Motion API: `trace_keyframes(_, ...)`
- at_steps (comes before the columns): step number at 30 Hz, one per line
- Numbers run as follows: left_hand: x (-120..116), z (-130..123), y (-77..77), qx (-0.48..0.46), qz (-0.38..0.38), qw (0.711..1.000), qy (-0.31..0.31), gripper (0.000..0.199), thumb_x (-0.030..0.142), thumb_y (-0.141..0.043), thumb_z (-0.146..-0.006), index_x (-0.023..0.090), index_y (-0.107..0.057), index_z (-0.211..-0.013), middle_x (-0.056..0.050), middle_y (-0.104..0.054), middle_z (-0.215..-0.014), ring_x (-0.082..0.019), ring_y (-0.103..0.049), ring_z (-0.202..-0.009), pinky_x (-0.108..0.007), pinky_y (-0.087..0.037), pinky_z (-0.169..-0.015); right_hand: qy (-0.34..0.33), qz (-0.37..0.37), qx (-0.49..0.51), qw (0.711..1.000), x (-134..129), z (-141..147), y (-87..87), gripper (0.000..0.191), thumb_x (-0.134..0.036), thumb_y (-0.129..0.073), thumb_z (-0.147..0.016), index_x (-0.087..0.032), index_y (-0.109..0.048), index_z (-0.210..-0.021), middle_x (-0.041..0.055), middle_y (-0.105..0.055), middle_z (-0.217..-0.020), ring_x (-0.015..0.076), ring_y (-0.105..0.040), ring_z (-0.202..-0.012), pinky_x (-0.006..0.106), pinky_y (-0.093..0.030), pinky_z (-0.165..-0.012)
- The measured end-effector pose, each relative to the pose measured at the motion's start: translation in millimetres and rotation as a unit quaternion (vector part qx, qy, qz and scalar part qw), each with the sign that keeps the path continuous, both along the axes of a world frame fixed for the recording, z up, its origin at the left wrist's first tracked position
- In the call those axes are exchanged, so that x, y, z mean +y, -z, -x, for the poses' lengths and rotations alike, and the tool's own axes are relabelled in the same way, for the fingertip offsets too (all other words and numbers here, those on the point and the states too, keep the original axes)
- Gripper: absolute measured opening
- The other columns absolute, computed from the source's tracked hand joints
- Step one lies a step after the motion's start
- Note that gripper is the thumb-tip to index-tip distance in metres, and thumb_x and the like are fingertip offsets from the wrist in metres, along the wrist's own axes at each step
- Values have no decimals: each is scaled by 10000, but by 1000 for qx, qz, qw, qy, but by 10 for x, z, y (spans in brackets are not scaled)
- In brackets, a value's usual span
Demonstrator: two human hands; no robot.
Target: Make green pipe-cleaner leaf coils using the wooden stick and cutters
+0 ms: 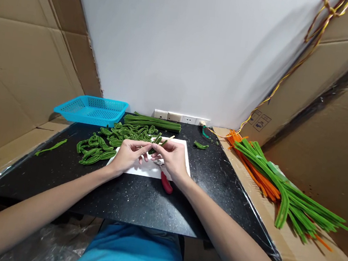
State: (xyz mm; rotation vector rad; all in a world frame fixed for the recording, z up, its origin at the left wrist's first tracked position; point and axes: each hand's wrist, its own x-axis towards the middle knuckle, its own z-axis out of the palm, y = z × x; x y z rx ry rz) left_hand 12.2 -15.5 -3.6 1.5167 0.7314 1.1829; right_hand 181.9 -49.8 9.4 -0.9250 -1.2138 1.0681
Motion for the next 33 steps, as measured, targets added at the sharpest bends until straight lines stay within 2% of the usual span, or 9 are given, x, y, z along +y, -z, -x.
trace_keyframes(3,-8,0,15,31,-2,999,6,390,472,-795,-826,107,-841,-958,-45,-704,-652,-106,-550,-420,-208,-433,-372,17,10,-19,1000,1,1,23,413,-506,-902,-697,-148,-820,-887,72,-779,-817,166,-681,-596,311,-619,-580)
trace_keyframes(8,6,15,22,69,-45,997,-1,294,379,-750,-857,114,-835,-951,-70,-741,-798,-95,-573,-480,-191,-430,-409,28,5,-32,999,-18,34,21,405,-505,-891,-715,-154,-823,-907,62,-766,-809,166,-676,-593,326,-628,-602)
trace_keyframes(12,-2,17,-15,96,-57,994,9,253,357,-726,-881,120,-804,-920,-50,-733,-735,-102,-569,-485,-182,-405,-408,21,-15,-34,999,-18,31,28,384,-506,-872,-742,-157,-809,-889,58,-748,-837,171,-680,-618,323,-622,-598)
trace_keyframes(16,3,13,-16,91,-52,994,23,251,382,-725,-883,133,-746,-874,-44,-718,-770,-120,-608,-522,-184,-423,-402,29,3,-24,999,-1,16,46,455,-454,-893,-734,-166,-779,-1067,60,-760,-895,189,-709,-683,326,-623,-641)
trace_keyframes(19,17,11,5,78,-30,996,16,269,409,-729,-876,142,-696,-889,-42,-700,-788,-154,-653,-540,-199,-445,-378,39,8,12,999,15,9,44,533,-406,-911,-719,-191,-734,-1173,31,-749,-864,186,-720,-709,335,-633,-703)
trace_keyframes(23,9,11,1,77,-30,997,8,273,408,-736,-877,144,-681,-916,-59,-725,-828,-158,-663,-524,-208,-458,-378,50,4,51,997,17,16,23,449,-404,-930,-683,-208,-718,-1027,17,-744,-837,178,-711,-689,340,-636,-697)
trace_keyframes(27,-13,13,-14,95,-46,994,10,267,404,-748,-881,143,-691,-888,-52,-729,-746,-149,-650,-511,-204,-462,-407,31,-5,4,1000,-6,39,-7,380,-455,-934,-658,-174,-738,-822,37,-721,-821,169,-664,-669,301,-604,-603)
trace_keyframes(30,-21,13,-16,94,-41,995,12,261,402,-740,-890,145,-695,-889,-37,-710,-667,-160,-658,-513,-211,-479,-425,16,3,-13,1000,-13,45,-7,394,-505,-910,-680,-159,-750,-781,30,-684,-770,146,-608,-613,293,-586,-558)
trace_keyframes(33,-34,9,-28,87,-12,996,16,274,413,-734,-889,146,-678,-889,-31,-700,-630,-174,-668,-485,-216,-476,-396,19,15,-15,1000,-4,35,12,417,-548,-881,-703,-159,-752,-779,25,-664,-733,147,-595,-607,308,-599,-577)
